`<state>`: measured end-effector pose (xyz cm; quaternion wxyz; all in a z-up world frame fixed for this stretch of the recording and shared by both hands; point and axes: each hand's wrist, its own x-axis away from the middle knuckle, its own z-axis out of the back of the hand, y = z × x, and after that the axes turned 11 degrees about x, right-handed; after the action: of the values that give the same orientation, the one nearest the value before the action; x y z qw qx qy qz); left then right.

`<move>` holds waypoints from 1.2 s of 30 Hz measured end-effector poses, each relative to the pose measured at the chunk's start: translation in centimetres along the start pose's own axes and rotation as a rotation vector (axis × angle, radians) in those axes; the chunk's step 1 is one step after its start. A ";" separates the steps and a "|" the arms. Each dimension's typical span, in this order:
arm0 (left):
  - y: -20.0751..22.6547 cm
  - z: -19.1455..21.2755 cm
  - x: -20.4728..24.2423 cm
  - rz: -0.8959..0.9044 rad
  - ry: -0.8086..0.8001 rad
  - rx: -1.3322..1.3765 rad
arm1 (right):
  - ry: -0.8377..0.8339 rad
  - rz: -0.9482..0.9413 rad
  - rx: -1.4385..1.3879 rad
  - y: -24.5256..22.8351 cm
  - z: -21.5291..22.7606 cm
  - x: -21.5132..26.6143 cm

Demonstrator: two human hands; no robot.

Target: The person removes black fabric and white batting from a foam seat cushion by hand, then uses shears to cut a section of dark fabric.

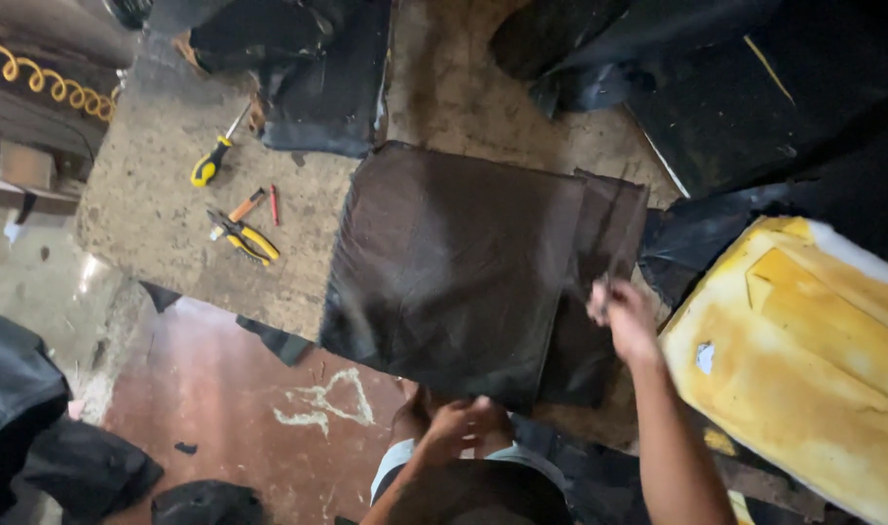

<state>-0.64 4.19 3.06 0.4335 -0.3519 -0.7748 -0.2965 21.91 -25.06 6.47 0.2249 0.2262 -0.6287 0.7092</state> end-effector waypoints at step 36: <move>14.4 16.2 3.3 -0.177 0.110 -0.004 | -0.336 -0.277 -0.119 14.0 -35.3 28.3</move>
<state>2.16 25.77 0.91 0.4467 -0.2662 -0.7772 -0.3543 -10.44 9.52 8.72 0.2253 0.4116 -0.6612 0.5853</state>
